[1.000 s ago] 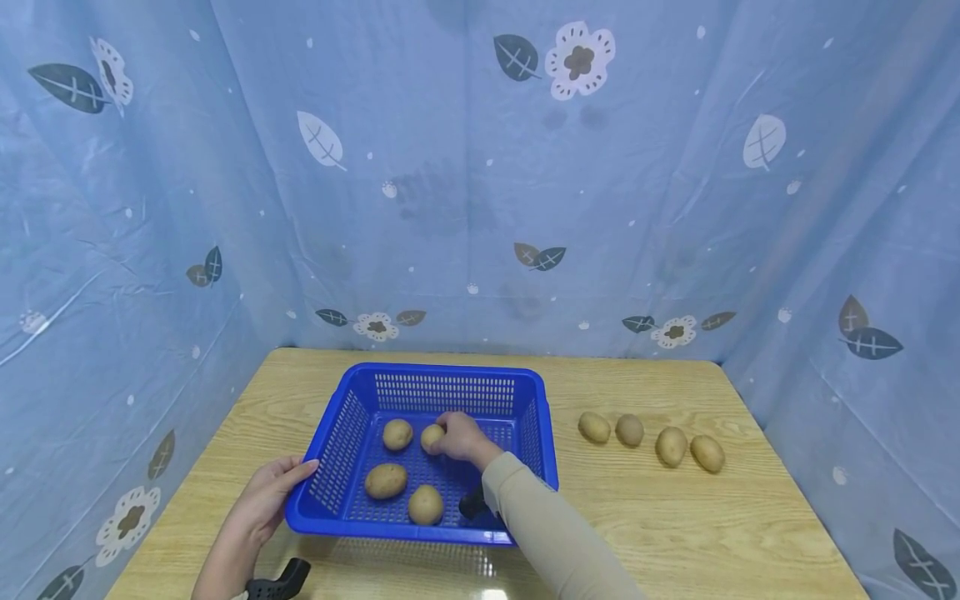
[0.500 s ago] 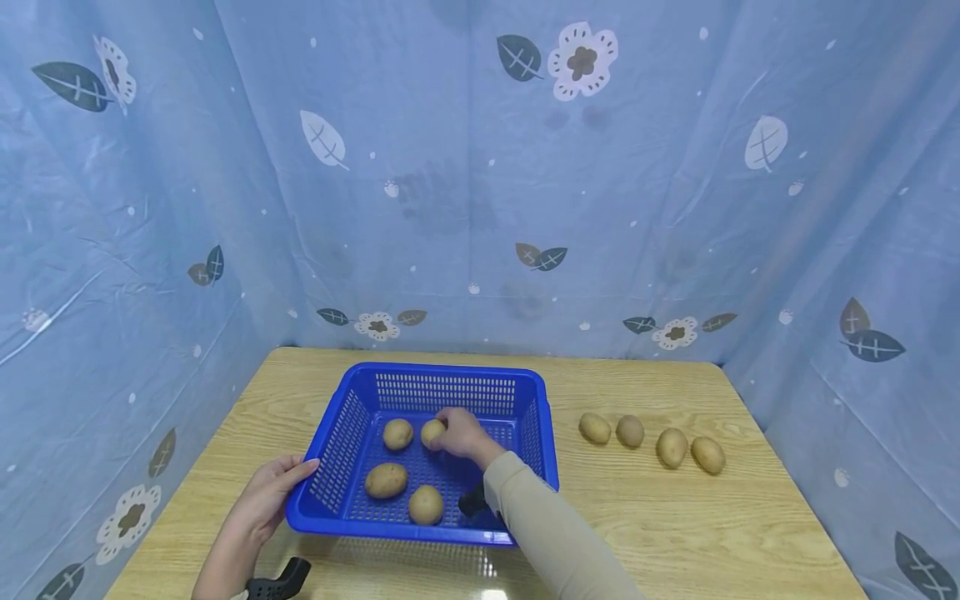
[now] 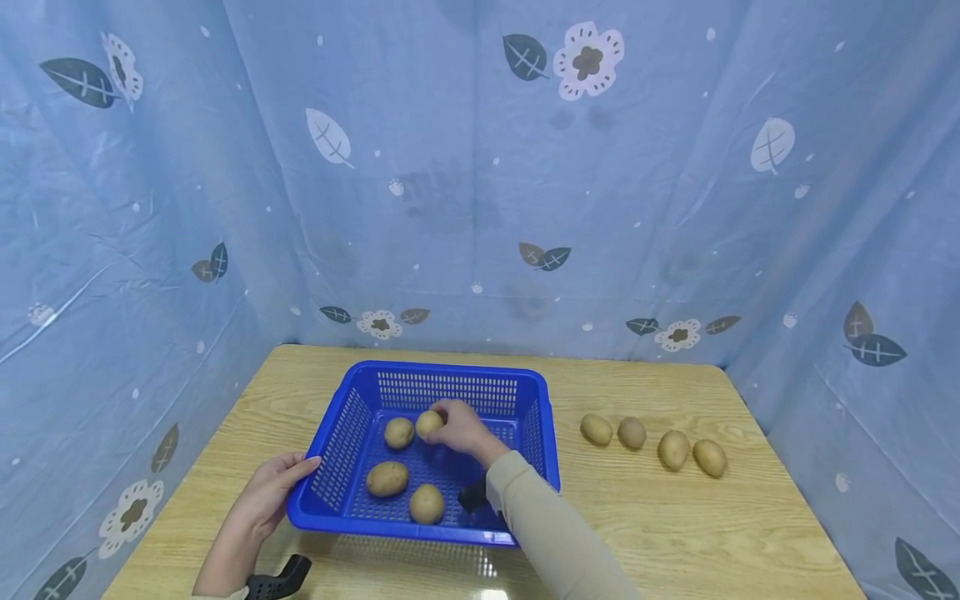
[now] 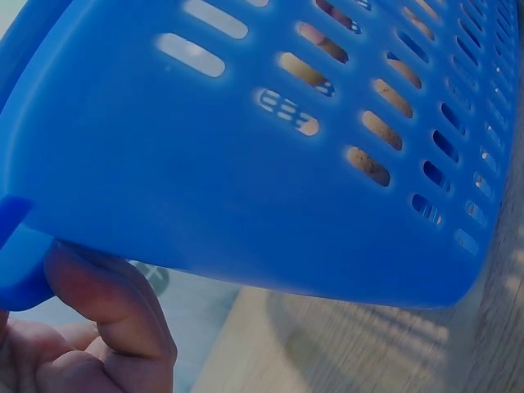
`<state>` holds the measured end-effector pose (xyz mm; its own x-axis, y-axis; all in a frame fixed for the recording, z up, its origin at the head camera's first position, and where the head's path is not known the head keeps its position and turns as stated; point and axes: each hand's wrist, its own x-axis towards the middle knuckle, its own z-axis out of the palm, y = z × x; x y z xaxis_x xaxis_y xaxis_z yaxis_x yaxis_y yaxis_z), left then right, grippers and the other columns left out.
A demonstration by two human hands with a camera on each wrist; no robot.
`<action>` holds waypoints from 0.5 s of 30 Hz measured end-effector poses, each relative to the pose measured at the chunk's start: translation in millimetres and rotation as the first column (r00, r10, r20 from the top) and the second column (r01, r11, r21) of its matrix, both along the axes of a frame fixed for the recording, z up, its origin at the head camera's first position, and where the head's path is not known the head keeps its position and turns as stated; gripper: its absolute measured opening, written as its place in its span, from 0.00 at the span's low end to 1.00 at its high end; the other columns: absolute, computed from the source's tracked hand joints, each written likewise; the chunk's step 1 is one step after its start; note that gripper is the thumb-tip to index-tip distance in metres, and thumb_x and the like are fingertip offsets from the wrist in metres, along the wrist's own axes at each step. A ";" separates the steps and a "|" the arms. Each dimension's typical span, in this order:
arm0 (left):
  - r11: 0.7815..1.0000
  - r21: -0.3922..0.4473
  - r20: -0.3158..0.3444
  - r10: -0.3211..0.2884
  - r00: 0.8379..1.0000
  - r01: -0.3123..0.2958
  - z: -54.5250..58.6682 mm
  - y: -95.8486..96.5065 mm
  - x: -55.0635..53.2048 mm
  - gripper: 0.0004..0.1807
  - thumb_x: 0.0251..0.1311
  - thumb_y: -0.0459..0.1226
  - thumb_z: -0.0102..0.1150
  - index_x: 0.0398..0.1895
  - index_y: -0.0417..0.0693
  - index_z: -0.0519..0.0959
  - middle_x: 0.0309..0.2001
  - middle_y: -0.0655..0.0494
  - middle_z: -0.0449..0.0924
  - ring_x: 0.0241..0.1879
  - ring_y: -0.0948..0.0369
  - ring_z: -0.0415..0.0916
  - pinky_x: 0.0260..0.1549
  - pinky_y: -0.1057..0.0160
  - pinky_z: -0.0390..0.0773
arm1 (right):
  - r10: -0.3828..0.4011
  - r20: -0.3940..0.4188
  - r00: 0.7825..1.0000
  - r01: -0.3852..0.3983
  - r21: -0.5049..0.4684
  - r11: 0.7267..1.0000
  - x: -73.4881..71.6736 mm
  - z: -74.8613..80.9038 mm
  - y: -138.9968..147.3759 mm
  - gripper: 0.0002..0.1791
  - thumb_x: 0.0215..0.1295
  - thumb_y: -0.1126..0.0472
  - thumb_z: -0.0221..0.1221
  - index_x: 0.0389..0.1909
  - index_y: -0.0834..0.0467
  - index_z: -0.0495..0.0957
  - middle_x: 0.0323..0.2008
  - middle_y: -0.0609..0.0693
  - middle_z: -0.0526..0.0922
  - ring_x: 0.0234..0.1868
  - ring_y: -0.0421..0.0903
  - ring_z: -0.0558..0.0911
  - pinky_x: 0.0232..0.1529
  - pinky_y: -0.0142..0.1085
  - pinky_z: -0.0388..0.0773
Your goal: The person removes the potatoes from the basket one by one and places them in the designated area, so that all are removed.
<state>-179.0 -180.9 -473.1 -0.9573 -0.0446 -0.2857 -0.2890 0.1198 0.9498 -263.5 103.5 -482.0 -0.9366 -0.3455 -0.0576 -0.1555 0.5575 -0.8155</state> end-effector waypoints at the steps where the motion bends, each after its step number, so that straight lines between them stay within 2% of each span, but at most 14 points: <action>1: 1.000 0.000 -0.001 0.000 1.000 0.000 -0.4 -0.1 -0.2 0.19 0.68 0.39 0.50 0.51 0.28 0.71 0.38 0.43 0.84 0.38 0.53 0.84 0.37 0.61 0.84 | -0.012 0.003 1.000 0.012 -0.004 1.000 0.2 1.7 0.3 0.28 0.50 0.65 0.67 0.54 0.66 0.73 0.47 0.57 0.80 0.47 0.52 0.79 0.48 0.43 0.79; 9: 1.000 0.017 -0.012 -0.005 1.000 0.005 -2.0 0.2 -1.0 0.19 0.68 0.38 0.49 0.51 0.28 0.71 0.40 0.41 0.83 0.40 0.51 0.83 0.39 0.60 0.84 | -0.087 0.007 0.996 0.087 -0.102 0.991 0.4 16.8 5.7 0.30 0.52 0.65 0.65 0.58 0.64 0.71 0.51 0.58 0.77 0.52 0.55 0.77 0.45 0.41 0.80; 15: 1.000 0.012 -0.004 -0.002 1.000 0.002 0.2 -0.2 -0.1 0.19 0.68 0.39 0.50 0.50 0.28 0.71 0.39 0.43 0.84 0.38 0.53 0.84 0.38 0.61 0.84 | -0.153 0.015 0.988 0.153 -0.198 0.968 -0.8 25.2 11.2 0.31 0.55 0.62 0.64 0.62 0.61 0.69 0.56 0.58 0.73 0.56 0.55 0.75 0.46 0.41 0.81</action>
